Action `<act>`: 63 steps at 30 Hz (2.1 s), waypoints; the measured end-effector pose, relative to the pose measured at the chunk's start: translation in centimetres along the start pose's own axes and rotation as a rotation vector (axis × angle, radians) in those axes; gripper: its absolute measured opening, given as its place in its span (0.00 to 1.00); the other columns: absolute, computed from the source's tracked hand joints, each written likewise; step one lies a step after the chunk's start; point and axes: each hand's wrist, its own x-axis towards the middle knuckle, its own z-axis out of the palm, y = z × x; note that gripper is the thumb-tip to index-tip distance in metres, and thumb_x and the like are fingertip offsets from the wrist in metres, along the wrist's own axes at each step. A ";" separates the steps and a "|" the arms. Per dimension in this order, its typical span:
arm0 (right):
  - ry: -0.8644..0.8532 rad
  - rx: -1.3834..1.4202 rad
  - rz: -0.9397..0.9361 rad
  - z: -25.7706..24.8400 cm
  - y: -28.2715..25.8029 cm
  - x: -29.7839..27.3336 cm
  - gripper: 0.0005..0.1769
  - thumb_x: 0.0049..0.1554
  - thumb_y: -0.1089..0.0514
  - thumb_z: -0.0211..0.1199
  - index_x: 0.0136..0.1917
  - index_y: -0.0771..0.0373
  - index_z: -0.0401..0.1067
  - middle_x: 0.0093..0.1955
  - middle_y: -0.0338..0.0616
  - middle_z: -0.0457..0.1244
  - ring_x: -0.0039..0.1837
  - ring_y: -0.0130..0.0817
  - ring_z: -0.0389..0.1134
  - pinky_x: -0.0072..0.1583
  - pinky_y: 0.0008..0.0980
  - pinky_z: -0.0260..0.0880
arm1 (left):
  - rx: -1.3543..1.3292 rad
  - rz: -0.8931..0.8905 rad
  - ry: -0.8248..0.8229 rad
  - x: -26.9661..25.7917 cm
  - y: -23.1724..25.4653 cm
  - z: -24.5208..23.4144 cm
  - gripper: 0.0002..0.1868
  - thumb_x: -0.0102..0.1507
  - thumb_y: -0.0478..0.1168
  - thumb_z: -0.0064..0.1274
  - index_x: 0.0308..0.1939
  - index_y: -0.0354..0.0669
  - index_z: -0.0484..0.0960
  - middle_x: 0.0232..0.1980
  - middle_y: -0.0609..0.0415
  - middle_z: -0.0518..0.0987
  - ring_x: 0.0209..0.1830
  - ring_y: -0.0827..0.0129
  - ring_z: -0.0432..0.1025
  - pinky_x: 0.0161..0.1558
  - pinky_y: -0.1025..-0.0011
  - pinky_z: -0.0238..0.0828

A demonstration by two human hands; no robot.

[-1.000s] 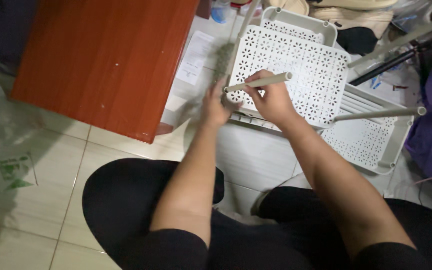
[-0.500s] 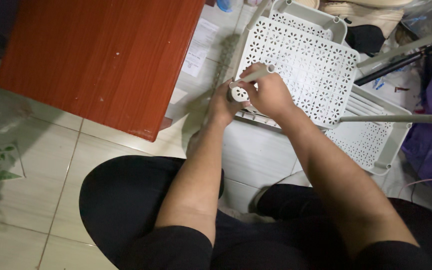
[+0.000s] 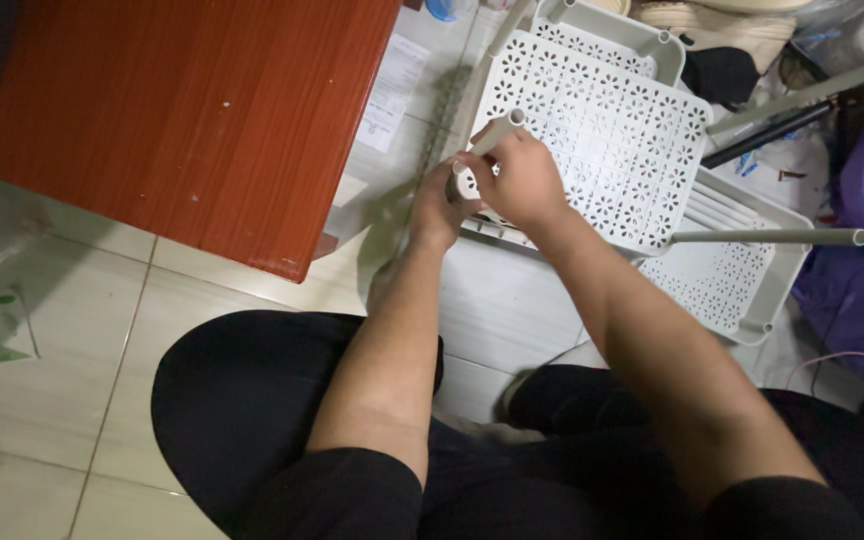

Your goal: The person assembles a white plastic storage rack by inserting cylindrical legs into corner holes on perforated trays and stacking the trays together. They handle multiple trays and legs, aligning and pressing components to form a multi-tiered unit.

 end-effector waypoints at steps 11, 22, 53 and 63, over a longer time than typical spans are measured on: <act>-0.142 0.119 0.027 -0.9 0.0 0.1 0.08 0.58 0.63 0.67 0.52 0.63 0.76 0.52 0.50 0.70 0.54 0.51 0.72 0.56 0.42 0.72 | -0.106 -0.039 -0.014 0.2 0.0 0.2 0.41 0.49 0.24 0.70 0.65 0.39 0.73 0.61 0.49 0.79 0.60 0.65 0.74 0.60 0.67 0.72; -0.018 0.068 0.101 0.3 0.6 -0.6 0.07 0.58 0.61 0.68 0.50 0.62 0.76 0.47 0.52 0.70 0.49 0.52 0.73 0.51 0.44 0.73 | -1.011 -0.407 -0.013 2.1 -2.4 0.9 0.23 0.67 0.49 0.47 0.61 0.40 0.76 0.64 0.45 0.69 0.57 0.54 0.70 0.41 0.58 0.80; -0.081 -0.585 0.268 -5.2 14.5 -19.1 0.38 0.57 0.49 0.66 0.79 0.44 0.60 0.80 0.52 0.52 0.80 0.59 0.48 0.73 0.66 0.49 | 0.478 0.344 0.227 1.0 1.6 0.7 0.13 0.60 0.41 0.66 0.42 0.39 0.82 0.42 0.48 0.82 0.40 0.56 0.78 0.43 0.62 0.75; -0.054 -0.517 0.313 -4.6 16.0 -19.5 0.31 0.61 0.53 0.60 0.76 0.41 0.64 0.80 0.48 0.54 0.80 0.57 0.50 0.73 0.68 0.50 | 0.588 0.342 0.146 1.0 3.1 0.3 0.10 0.60 0.39 0.65 0.41 0.38 0.82 0.40 0.47 0.82 0.39 0.53 0.78 0.42 0.59 0.74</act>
